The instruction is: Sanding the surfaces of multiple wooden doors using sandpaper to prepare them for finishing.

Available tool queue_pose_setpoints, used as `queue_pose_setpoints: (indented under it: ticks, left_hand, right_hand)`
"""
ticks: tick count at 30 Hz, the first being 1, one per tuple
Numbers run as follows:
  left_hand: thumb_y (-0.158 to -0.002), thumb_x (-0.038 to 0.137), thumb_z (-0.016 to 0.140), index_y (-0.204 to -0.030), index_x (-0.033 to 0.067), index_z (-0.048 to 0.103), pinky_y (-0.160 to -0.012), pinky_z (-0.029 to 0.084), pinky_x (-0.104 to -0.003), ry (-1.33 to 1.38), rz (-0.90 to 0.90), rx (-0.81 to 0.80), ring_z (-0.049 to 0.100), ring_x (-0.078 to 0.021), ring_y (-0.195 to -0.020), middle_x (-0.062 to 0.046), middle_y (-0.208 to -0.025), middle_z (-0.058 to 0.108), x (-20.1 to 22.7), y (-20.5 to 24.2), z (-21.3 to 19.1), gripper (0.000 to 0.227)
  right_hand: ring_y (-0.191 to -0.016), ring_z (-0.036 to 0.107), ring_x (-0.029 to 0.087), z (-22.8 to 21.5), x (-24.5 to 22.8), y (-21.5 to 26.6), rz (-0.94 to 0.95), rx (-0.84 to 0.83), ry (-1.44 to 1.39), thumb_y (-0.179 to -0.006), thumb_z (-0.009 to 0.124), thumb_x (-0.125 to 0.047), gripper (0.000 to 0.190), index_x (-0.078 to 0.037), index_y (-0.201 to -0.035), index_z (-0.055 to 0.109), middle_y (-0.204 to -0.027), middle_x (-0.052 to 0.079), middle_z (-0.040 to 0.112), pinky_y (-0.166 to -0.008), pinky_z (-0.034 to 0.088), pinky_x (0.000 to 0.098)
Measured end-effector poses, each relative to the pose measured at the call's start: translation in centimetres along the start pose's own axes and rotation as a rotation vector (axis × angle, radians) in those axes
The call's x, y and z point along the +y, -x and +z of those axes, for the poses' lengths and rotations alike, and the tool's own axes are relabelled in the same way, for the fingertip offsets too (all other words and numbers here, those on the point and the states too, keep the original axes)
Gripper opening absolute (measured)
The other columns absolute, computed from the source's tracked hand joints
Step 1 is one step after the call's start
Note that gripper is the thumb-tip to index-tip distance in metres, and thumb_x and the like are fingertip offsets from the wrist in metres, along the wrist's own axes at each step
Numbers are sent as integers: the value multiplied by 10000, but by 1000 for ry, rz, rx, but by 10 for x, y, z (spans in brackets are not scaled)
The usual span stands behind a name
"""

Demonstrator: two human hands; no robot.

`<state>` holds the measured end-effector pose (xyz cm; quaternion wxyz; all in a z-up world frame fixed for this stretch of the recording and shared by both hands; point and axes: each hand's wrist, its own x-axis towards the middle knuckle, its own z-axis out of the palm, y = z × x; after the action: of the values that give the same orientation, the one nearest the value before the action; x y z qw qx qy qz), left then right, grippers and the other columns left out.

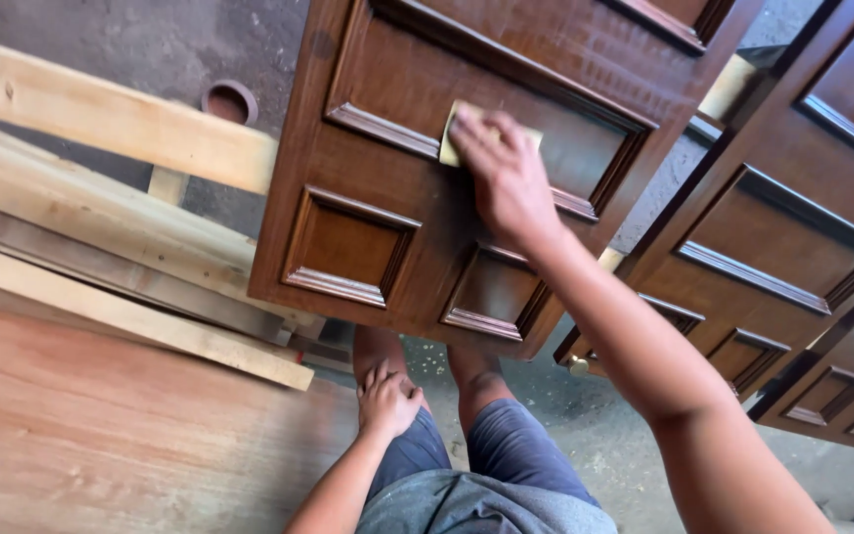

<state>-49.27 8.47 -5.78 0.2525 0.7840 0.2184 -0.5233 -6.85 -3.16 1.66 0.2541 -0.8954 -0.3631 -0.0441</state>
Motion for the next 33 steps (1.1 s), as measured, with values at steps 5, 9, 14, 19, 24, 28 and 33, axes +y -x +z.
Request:
queue_pose_setpoints:
  ticks: [5,9,14,19,24,28,33]
  left_hand:
    - [-793,558,616,-1191,255,720,-1128,395,-595,-39,25,-16,419,-302,-1455,-42,-1571,472,-1,4,-11,511]
    - [-806,537,624,-1199,239,724,-1108,424,-599,-45,56,-15,440,-311,-1437,-45,-1536,504,-7,1,-18,503]
    - [-794,590,624,-1293,275,662,-1112,418,-627,-148,121,-100,385,-316,-1470,-23,-1475,529,-21,-4,-17,592]
    - [-819,420,732,-1379,138,617,-1072,508,-524,84,454,-427,637,-353,-1252,-154,-1247,723,72,63,-121,637]
    - [-909,240,763,-1413,35,561,-951,559,-360,1152,732,-291,669,-176,-1084,-108,-1137,712,191,66,-226,580]
    - [-914,431,754,-1513,55,460,-1108,476,-481,940,869,11,558,-218,-1256,-133,-1396,579,232,19,-256,766]
    - [-933,89,696,-1067,55,706,-704,507,-357,972,990,554,514,-121,-811,-41,-852,647,271,9,-276,139]
  right_hand:
    - [-1098,650,389,-18,40,6,-19,52,-21,-1010,501,-67,360,-43,-1270,750,-1273,148,736,-876,573,464]
    - [-1217,633,308,-31,18,40,66,-32,32,-1034,480,-106,359,-111,-1285,737,-1304,73,729,-917,530,416]
    - [-1113,657,418,-30,54,37,52,72,-36,-1036,504,-22,321,-22,-1226,763,-1200,170,758,-935,545,484]
    - [-1159,659,309,-99,-23,53,209,10,-161,-1026,489,-94,356,-130,-1283,732,-1281,39,732,-1048,518,452]
    - [-799,745,222,-91,-51,74,1127,1052,-1130,-881,708,88,249,-86,-1021,598,-864,89,718,-800,646,400]
    - [-433,586,175,-65,-78,60,1288,1256,-1443,-861,747,55,235,-103,-875,574,-465,67,481,-707,612,362]
    - [-803,730,199,-26,-92,90,1290,925,-1564,-899,724,8,193,-5,-1067,631,-907,104,672,-698,663,256]
